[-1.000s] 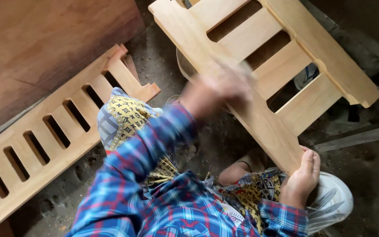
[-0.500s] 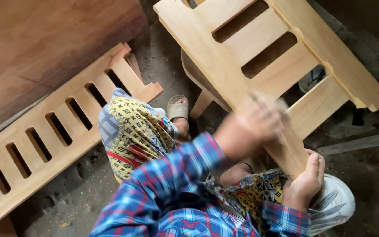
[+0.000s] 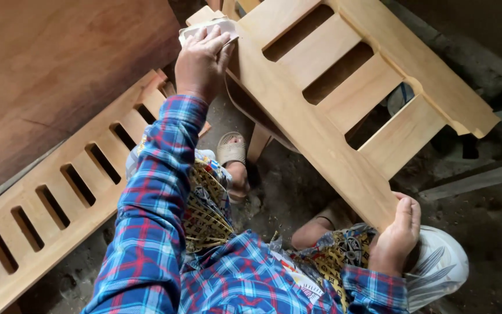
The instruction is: The person sits on the floor and sands a wooden chair backrest using a sanding block. They hold the piece with one hand and rub the sanding block over the flat surfaces and edges with the other hand.
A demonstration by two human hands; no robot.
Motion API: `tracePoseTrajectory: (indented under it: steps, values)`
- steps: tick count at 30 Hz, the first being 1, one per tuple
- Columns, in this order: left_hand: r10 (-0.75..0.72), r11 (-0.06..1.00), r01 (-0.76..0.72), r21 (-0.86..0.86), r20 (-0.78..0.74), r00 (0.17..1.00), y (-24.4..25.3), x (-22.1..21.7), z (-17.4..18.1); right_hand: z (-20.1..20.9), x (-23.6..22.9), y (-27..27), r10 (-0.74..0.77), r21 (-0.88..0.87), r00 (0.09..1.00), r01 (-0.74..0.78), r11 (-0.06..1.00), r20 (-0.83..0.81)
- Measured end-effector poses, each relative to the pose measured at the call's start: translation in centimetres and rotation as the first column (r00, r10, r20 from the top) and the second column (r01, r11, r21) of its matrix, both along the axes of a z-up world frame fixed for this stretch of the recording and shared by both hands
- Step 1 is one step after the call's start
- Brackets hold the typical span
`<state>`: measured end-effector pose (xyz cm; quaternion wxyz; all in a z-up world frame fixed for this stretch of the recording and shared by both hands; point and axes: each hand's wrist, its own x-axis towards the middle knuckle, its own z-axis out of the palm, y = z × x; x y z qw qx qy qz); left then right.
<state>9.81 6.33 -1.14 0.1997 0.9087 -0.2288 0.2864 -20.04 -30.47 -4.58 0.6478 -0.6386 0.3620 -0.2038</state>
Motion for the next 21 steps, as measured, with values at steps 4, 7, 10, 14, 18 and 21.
tracePoseTrajectory:
  steps: [4,7,10,14,18,21]
  values:
    - [0.269,0.911,-0.320,0.259,0.215,0.939,-4.1,-3.3,-0.8,0.8,0.2,0.6,-0.040,0.015,0.998,0.041,0.999,-0.038]
    - [0.080,0.816,-0.231,0.529,0.293,0.953,-11.8,-11.6,3.4,1.6,0.4,1.0,-0.031,-0.013,0.998,0.031,0.999,-0.054]
    - [-0.528,0.817,0.497,-0.293,-0.032,0.849,-17.7,-18.7,3.7,1.0,0.4,0.7,-0.046,0.004,0.998,0.046,0.999,-0.036]
    - [-0.548,0.831,0.556,0.025,-0.140,0.825,-19.9,-21.3,-2.0,-1.0,0.0,-0.1,-0.025,0.086,0.997,0.019,0.996,0.071]
    - [-0.474,0.880,0.474,0.019,0.050,0.879,-13.7,-13.7,0.1,1.0,0.0,1.4,-0.042,-0.044,0.995,0.046,0.998,0.091]
    - [-0.277,0.950,0.251,0.184,0.127,0.953,-4.9,-5.4,1.3,0.9,0.0,0.7,0.005,-0.058,0.998,-0.002,0.998,0.058]
